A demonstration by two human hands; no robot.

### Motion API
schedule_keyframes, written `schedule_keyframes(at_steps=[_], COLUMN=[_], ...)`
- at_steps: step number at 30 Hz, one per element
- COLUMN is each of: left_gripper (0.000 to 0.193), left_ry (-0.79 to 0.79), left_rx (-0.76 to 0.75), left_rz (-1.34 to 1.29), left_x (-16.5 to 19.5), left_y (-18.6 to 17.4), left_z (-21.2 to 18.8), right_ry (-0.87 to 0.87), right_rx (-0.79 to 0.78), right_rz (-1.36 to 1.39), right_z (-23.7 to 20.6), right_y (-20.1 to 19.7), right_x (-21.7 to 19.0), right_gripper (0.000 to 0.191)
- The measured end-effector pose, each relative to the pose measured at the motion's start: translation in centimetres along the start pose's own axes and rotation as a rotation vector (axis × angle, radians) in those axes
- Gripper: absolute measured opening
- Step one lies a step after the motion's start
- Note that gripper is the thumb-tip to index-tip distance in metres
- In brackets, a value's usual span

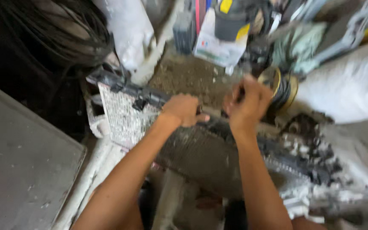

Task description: The person uses pliers to remove a plastic clip from a car radiator, then uses a screwdriver to pry and remove additional clips along the top edge. The radiator remains on the floor throughout the clip.

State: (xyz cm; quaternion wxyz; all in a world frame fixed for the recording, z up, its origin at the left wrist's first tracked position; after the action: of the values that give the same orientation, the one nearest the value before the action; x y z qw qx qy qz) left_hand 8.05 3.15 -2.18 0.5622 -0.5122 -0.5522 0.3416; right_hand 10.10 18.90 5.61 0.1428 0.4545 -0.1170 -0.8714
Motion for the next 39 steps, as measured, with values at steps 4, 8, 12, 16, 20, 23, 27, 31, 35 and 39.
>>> schedule_keyframes(at_steps=[4,8,12,16,20,23,27,31,35,39], left_gripper=[0.061,0.055,0.056,0.058,0.064,0.064,0.062,0.064,0.062,0.06], left_ry=[0.012,-0.01,-0.009,-0.002,0.028,0.044,0.041,0.034,0.023,0.03], left_rx=[-0.033,-0.032,-0.018,-0.024,0.023,0.031,-0.007,-0.01,0.011,0.007], left_rz=[0.042,0.01,0.032,0.052,0.042,0.064,0.062,0.032,0.039,0.014], left_x=[-0.1,-0.3,0.1,0.2,0.2,0.3,0.4,0.4,0.3,0.3], left_y=[0.5,0.7,0.5,0.4,0.3,0.4,0.7,0.3,0.2,0.1], left_z=[0.1,0.1,0.1,-0.1,-0.3,-0.3,0.0,-0.1,-0.4,-0.4], right_ry=[-0.031,-0.171,-0.285,-0.302,-0.301,-0.212,-0.093,0.07,0.154,0.164], right_rx=[0.032,0.006,0.017,0.03,0.051,0.076,0.194,0.206,0.204,0.233], right_rz=[-0.054,-0.088,-0.186,-0.179,-0.299,-0.243,-0.193,0.047,-0.008,-0.14], right_z=[-1.6,-3.3,-4.5,-4.9,-4.5,-3.0,-0.1,2.2,3.7,4.9], right_y=[0.9,1.6,2.0,2.6,2.4,1.9,0.1,-1.5,-2.5,-2.3], right_x=[-1.6,-2.6,-3.7,-3.6,-2.6,-0.9,0.7,3.0,5.1,6.3], right_gripper=[0.046,0.051,0.056,0.056,0.058,0.054,0.048,0.046,0.044,0.047])
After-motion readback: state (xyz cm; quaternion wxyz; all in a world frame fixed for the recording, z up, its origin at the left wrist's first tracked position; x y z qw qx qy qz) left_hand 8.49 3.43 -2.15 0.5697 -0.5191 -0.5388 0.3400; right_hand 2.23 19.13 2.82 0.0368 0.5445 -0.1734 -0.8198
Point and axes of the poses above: each hand's wrist, its own z-axis towards the middle knuckle, its own y-axis out of the palm, x = y × z, the point moved 8 cm from there along z, towards the middle knuckle, and after that the axes turned 4 degrees about -y, right-handed, at the moved point
